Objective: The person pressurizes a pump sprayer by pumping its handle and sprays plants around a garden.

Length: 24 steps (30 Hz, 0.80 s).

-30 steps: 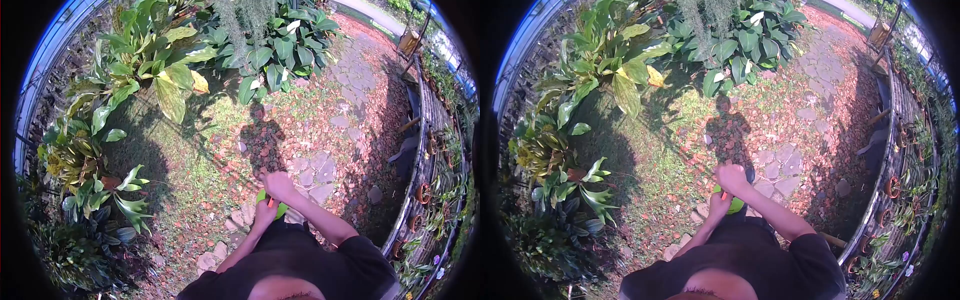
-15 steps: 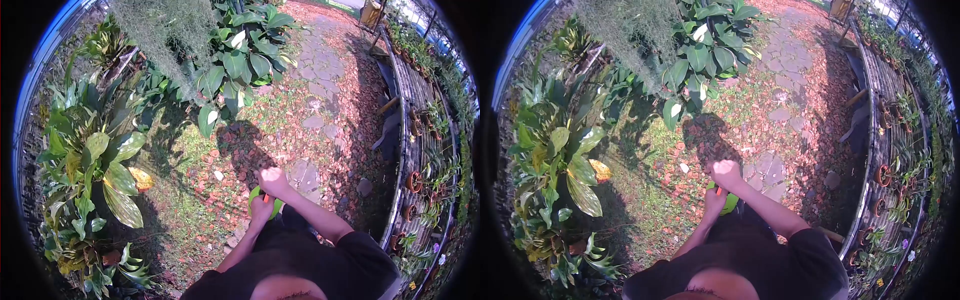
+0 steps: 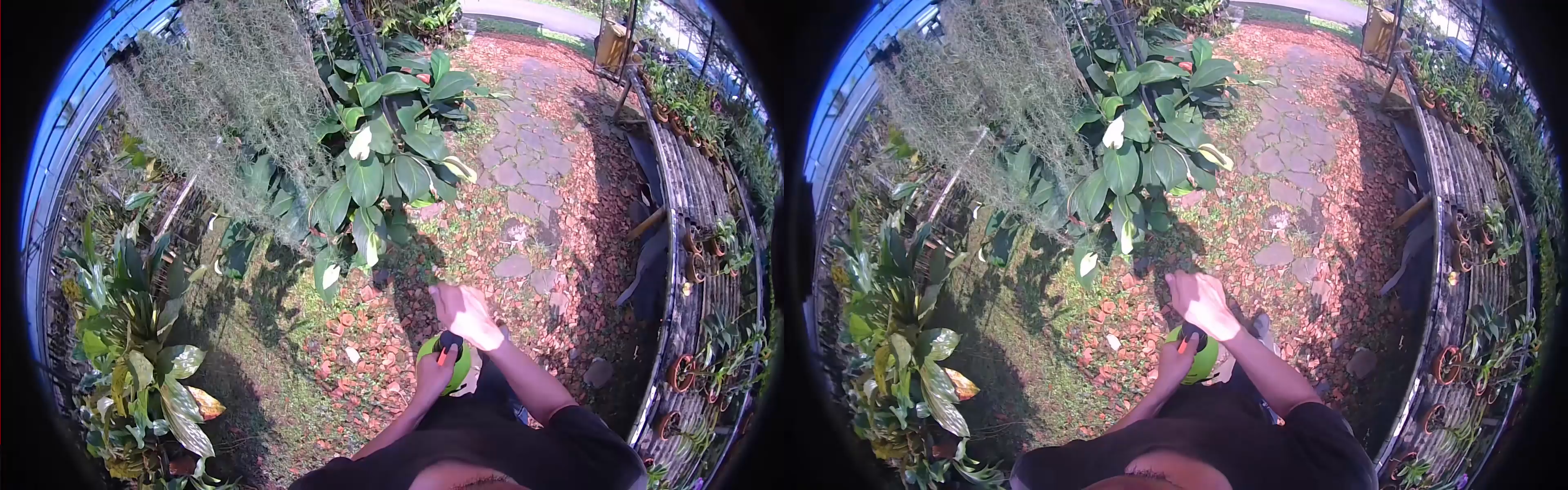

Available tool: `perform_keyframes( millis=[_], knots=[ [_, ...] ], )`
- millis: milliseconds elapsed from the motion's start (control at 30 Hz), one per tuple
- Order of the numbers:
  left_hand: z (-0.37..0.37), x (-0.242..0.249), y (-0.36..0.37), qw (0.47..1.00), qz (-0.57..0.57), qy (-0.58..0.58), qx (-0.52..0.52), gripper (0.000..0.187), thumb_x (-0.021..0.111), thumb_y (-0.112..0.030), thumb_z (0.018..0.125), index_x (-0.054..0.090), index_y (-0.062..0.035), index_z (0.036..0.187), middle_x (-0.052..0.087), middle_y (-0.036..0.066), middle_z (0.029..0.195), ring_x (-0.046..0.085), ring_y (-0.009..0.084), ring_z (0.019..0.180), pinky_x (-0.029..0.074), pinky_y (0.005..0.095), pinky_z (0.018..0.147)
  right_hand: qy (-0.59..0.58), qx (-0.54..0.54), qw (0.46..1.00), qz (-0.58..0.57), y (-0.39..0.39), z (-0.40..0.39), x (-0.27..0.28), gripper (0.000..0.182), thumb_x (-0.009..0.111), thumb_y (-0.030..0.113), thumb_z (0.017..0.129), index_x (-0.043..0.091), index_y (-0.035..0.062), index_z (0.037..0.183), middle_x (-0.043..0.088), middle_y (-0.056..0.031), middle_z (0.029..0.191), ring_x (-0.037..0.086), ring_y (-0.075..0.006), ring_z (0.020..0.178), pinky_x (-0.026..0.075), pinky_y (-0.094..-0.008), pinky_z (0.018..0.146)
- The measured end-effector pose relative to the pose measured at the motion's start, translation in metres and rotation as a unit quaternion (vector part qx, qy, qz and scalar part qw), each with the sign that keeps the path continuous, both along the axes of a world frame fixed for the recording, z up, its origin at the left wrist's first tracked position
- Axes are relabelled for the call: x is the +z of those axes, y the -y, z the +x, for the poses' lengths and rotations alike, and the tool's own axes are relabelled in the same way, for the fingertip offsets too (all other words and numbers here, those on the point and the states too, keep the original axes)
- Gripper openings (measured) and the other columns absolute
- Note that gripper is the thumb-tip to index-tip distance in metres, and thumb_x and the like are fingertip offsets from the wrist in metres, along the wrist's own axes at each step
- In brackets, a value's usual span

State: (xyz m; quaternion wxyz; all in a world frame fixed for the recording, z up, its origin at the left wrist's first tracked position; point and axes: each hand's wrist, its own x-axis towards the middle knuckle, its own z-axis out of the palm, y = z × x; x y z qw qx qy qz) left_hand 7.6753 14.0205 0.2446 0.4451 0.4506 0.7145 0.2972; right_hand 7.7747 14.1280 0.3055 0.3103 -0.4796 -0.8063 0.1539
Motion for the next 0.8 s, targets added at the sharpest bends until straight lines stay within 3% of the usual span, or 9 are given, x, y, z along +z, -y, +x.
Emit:
perform_keyframes(
  millis=[67, 100, 167, 233, 333, 500, 633, 767, 800],
  knots=[
    [0.025, -0.029, -0.028, 0.999, 0.026, 0.025, 0.003, 0.056, 0.061, -0.049, 0.087, 0.068, 0.0054, 0.074, 0.061, 0.017, 0.057, 0.063, 0.0275, 0.054, 0.046, 0.0389, 0.056, 0.034, -0.023, 0.995, 0.088, -0.021, 0.021, -0.046, 0.026, 0.05, 0.023, 0.095, 0.063, 0.0026, 0.087, 0.054, -0.0116, 0.05, 0.056, -0.0345, 0.046, 0.043, -0.0426, 0.045],
    [0.038, -0.037, -0.04, 0.999, 0.035, 0.037, 0.004, 0.056, 0.061, -0.049, 0.087, 0.068, 0.0053, 0.074, 0.061, 0.017, 0.057, 0.062, 0.0277, 0.054, 0.046, 0.0391, 0.056, 0.021, 0.01, 0.999, 0.041, -0.038, 0.044, -0.036, 0.028, 0.05, 0.024, 0.095, 0.061, 0.0032, 0.081, 0.055, -0.013, 0.052, 0.057, -0.0351, 0.048, 0.045, -0.0434, 0.047],
    [0.069, -0.006, -0.064, 0.999, 0.04, -0.011, -0.011, 0.056, 0.06, -0.05, 0.087, 0.068, 0.0043, 0.073, 0.061, 0.017, 0.056, 0.063, 0.0284, 0.055, 0.046, 0.0391, 0.055, -0.012, 0.068, 0.996, -0.056, -0.072, 0.091, 0.015, 0.035, 0.049, 0.026, 0.096, 0.056, 0.0044, 0.069, 0.058, -0.016, 0.055, 0.059, -0.0365, 0.051, 0.048, -0.045, 0.053],
    [0.093, 0.021, -0.092, 0.997, 0.063, -0.036, -0.017, 0.055, 0.06, -0.049, 0.087, 0.068, 0.0037, 0.074, 0.061, 0.017, 0.057, 0.064, 0.0286, 0.056, 0.047, 0.039, 0.055, -0.08, -0.035, 0.982, -0.165, -0.101, 0.12, 0.123, 0.038, 0.046, 0.028, 0.097, 0.057, 0.0025, 0.07, 0.054, -0.0185, 0.052, 0.059, -0.0383, 0.053, 0.046, -0.049, 0.052],
    [0.119, 0.026, -0.134, 0.998, 0.065, -0.01, -0.017, 0.048, 0.062, -0.043, 0.088, 0.068, 0.0028, 0.074, 0.061, 0.017, 0.056, 0.064, 0.0307, 0.055, 0.046, 0.0406, 0.054, 0.014, -0.046, 0.998, -0.049, -0.117, 0.116, 0.023, 0.039, 0.046, 0.028, 0.097, 0.058, 0.0026, 0.07, 0.055, -0.0197, 0.054, 0.058, -0.0385, 0.051, 0.045, -0.0477, 0.051],
    [0.167, 0.044, -0.196, 0.994, 0.1, -0.024, -0.041, 0.05, 0.06, -0.044, 0.089, 0.067, 0.0029, 0.073, 0.061, 0.019, 0.058, 0.064, 0.0336, 0.057, 0.046, 0.0415, 0.054, -0.017, -0.058, 0.996, -0.064, -0.192, 0.191, 0.131, 0.036, 0.044, 0.026, 0.098, 0.058, 0.002, 0.075, 0.053, -0.0177, 0.05, 0.057, -0.0377, 0.049, 0.045, -0.0466, 0.051],
    [0.197, 0.024, -0.246, 0.995, 0.085, -0.007, -0.057, 0.053, 0.059, -0.046, 0.089, 0.067, 0.0029, 0.071, 0.061, 0.019, 0.058, 0.063, 0.0341, 0.056, 0.045, 0.0419, 0.053, 0.024, -0.053, 0.998, 0.003, -0.218, 0.205, 0.013, 0.031, 0.047, 0.025, 0.096, 0.06, 0.002, 0.08, 0.054, -0.0166, 0.051, 0.06, -0.0364, 0.051, 0.047, -0.0456, 0.052],
    [0.221, -0.006, -0.293, 0.994, 0.095, 0.008, -0.051, 0.056, 0.061, -0.048, 0.088, 0.065, 0.0033, 0.067, 0.059, 0.017, 0.054, 0.061, 0.0311, 0.051, 0.044, 0.0411, 0.051, 0.087, -0.073, 0.992, -0.054, -0.284, 0.248, 0.122, 0.037, 0.046, 0.025, 0.097, 0.061, 0.0006, 0.074, 0.057, -0.0189, 0.053, 0.063, -0.0354, 0.054, 0.05, -0.0456, 0.053],
    [0.228, -0.007, -0.313, 0.994, 0.095, 0.014, -0.048, 0.056, 0.061, -0.048, 0.088, 0.065, 0.0031, 0.067, 0.058, 0.017, 0.053, 0.061, 0.0308, 0.051, 0.044, 0.0411, 0.051, 0.085, -0.078, 0.993, -0.029, -0.298, 0.249, 0.101, 0.038, 0.046, 0.026, 0.096, 0.061, 0.001, 0.072, 0.057, -0.0188, 0.053, 0.062, -0.036, 0.053, 0.049, -0.0458, 0.052]
  ],
)
